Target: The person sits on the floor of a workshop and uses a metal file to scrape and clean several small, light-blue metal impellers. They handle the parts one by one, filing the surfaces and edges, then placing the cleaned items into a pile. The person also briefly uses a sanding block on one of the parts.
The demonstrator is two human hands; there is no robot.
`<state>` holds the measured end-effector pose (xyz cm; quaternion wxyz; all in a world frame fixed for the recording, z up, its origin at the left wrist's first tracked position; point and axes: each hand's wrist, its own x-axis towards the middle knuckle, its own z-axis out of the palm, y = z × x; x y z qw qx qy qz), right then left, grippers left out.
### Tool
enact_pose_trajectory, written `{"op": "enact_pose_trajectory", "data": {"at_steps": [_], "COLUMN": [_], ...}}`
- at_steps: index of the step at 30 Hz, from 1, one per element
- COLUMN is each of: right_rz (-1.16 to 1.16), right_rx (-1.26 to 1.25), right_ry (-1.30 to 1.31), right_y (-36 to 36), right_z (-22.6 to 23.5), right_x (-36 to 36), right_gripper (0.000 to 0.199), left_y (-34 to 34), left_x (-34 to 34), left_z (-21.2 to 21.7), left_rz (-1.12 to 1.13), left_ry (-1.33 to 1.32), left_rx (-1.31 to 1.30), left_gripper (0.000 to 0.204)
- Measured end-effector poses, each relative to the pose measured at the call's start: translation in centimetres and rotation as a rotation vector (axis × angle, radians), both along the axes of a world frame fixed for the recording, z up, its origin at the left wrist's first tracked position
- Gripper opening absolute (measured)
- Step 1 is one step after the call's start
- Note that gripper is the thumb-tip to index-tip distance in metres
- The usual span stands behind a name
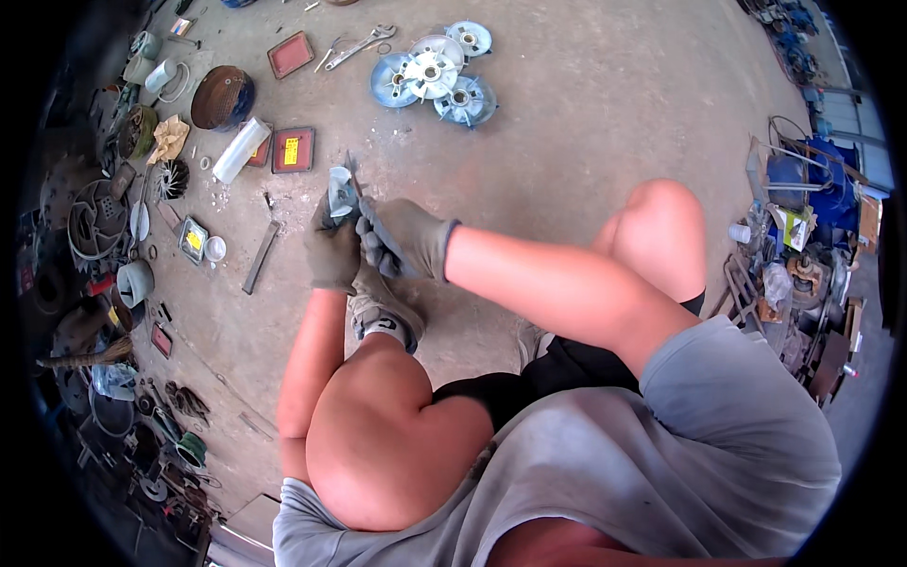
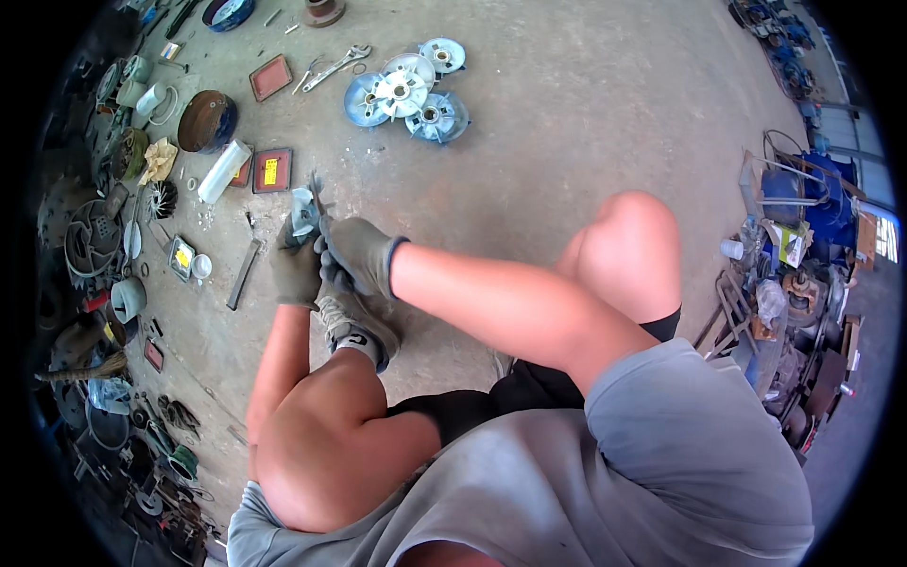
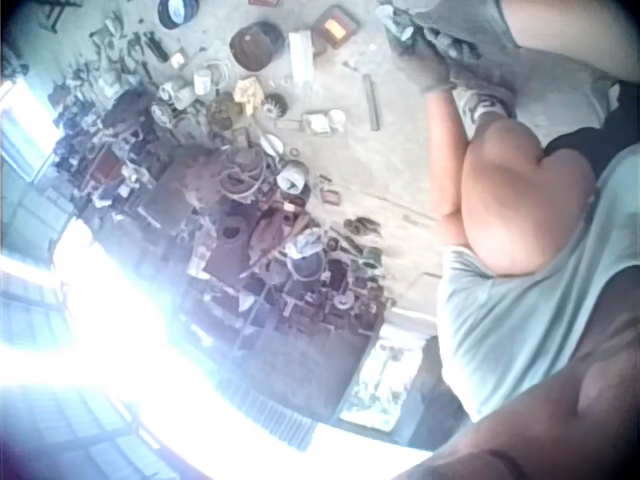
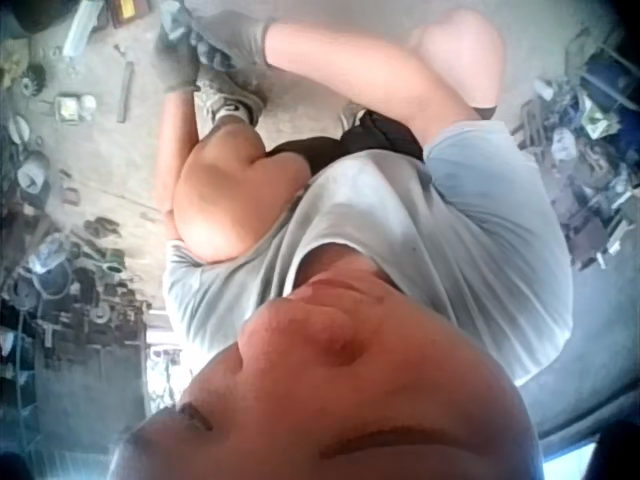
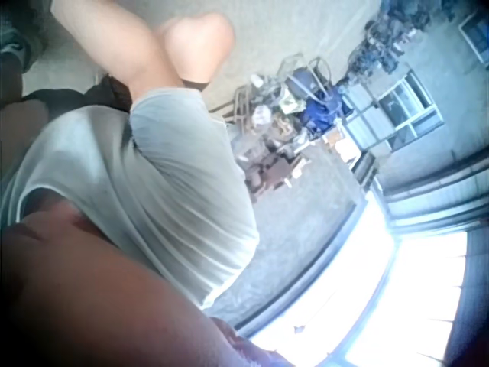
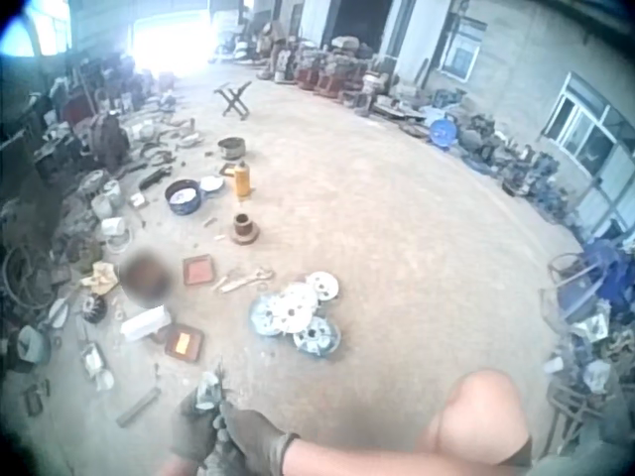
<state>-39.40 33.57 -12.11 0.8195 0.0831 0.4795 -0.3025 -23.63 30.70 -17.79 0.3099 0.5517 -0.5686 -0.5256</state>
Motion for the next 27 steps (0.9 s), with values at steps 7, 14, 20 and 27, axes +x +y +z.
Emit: {"op": "enact_pose_trajectory", "data": {"at_steps": [7,14,20,27], "right_rz": [0.110,0.379,0.384,0.438], "right_rx": [-0.051,-0.290,-0.280,-0.356], "right_ry": [0.191,0.605,0.581,0.734], "right_y": [-2.3,0.3,-0.6,-2.2], "right_z": [0.0,-2.2,-1.4,-4.1], "right_x": [-2.1,-4.6,-2.7,-3.0], "right_gripper": [0.047,0.052,0.050,0.049], "left_y": [0.8,-0.4,-0.6,-1.0], "left_x": [-0.9,0.0,1.5,1.2], "left_z": [0.3,-0.7,-2.0,-2.7], "left_rz": [-0.042,0.011,0.001,0.018], "left_ry": [0.078,0.116,0.006,0.013], "left_rx": [0.023,0.135,-0.007,-0.026], "left_gripper": [0.033,0.038,0.037,0.036]}}
